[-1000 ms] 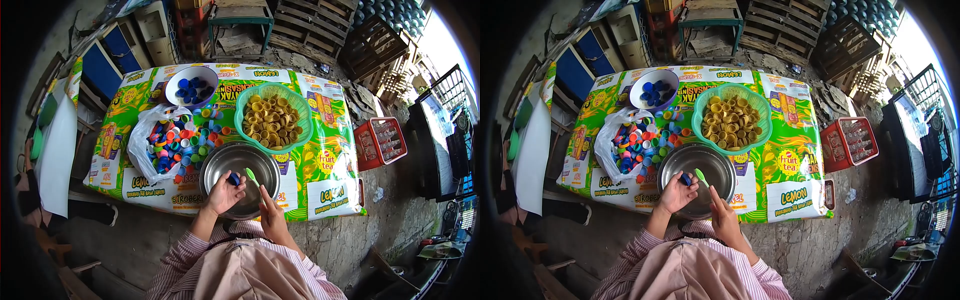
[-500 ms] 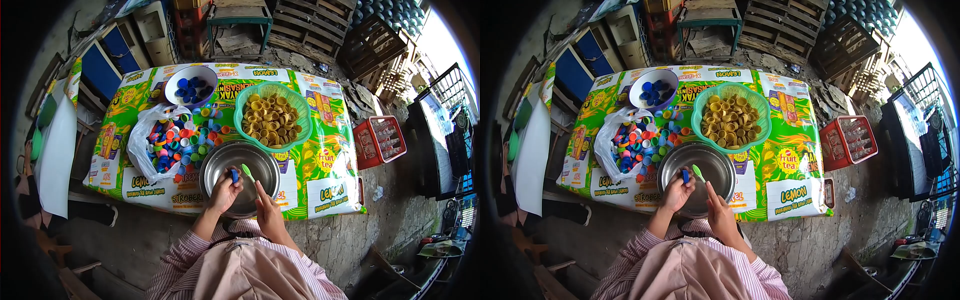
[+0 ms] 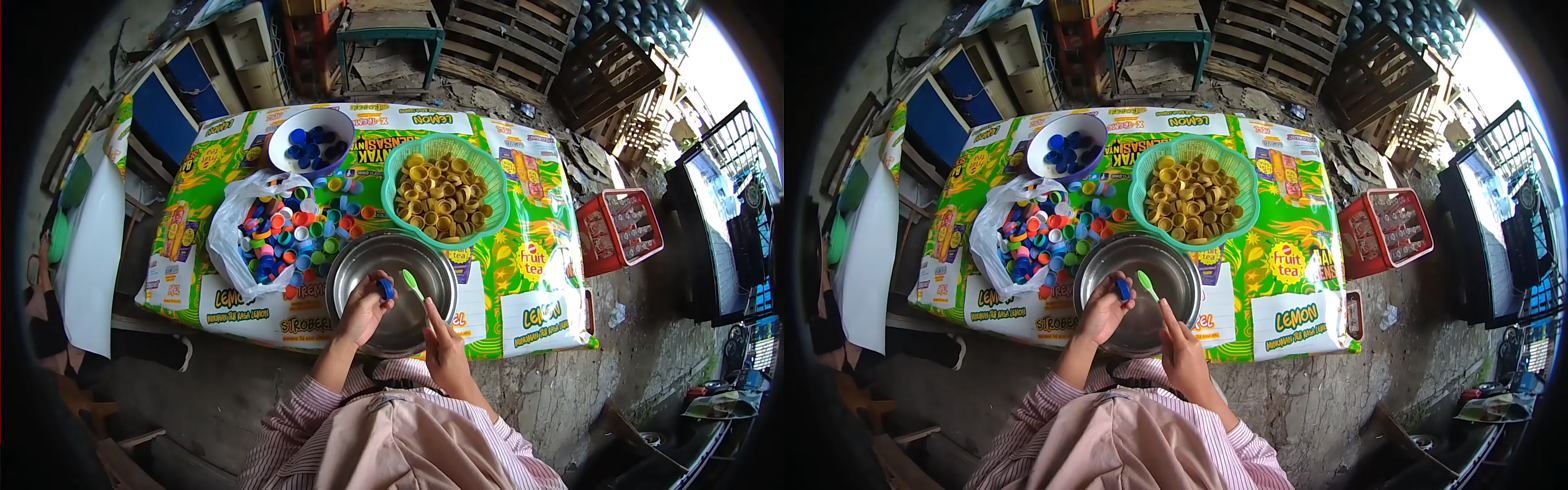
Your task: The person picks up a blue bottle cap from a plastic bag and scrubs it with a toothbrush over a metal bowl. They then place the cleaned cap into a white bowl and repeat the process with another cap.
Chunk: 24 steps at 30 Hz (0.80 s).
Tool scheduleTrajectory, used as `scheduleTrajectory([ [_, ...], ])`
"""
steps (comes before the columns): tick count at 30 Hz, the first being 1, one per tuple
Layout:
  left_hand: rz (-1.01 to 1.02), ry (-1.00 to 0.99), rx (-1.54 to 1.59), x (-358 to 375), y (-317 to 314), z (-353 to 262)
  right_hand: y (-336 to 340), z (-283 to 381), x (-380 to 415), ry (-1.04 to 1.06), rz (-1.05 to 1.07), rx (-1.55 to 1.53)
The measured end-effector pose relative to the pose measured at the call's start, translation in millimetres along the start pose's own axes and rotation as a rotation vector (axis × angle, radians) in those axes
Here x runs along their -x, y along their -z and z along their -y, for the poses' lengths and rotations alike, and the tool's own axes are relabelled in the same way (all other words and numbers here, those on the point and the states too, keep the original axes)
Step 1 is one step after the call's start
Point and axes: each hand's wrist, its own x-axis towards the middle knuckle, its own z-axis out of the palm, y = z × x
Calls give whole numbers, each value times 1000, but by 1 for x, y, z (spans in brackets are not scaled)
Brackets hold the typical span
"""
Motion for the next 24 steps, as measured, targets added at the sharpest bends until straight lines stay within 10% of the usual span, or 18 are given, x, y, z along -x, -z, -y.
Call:
scheduleTrajectory([
  [24, 97, 202, 138, -2, 7, -2, 4, 8, 2, 67, 85, -30],
])
